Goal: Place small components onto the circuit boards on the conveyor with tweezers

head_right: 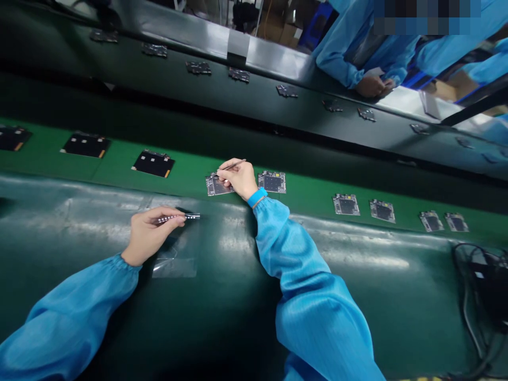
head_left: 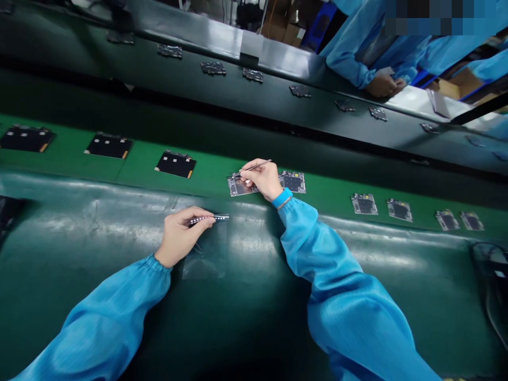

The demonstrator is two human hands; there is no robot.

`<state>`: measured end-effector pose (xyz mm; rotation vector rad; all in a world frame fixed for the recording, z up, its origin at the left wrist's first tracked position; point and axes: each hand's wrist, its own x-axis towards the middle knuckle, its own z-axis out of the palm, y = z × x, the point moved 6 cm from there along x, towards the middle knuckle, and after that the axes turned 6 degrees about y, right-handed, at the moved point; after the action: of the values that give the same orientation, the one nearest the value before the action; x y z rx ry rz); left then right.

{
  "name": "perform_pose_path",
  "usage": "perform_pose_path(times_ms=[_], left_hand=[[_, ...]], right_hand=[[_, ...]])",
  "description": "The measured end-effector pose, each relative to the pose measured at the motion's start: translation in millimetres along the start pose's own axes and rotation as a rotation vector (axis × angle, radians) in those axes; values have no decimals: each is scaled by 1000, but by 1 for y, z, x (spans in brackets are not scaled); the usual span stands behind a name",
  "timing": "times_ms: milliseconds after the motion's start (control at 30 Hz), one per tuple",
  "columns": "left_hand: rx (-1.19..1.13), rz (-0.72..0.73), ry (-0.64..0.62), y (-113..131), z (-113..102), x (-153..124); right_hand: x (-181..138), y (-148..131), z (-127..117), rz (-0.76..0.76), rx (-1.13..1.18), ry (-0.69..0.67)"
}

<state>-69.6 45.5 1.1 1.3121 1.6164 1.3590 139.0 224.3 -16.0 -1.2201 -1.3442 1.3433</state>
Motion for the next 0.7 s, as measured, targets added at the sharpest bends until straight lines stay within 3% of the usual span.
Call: perform_pose_path(times_ms=[700], left_hand=[[-10,-3,-3,-2,-2,-1]], right_hand=[[-8,-1,-25,9,19,60]])
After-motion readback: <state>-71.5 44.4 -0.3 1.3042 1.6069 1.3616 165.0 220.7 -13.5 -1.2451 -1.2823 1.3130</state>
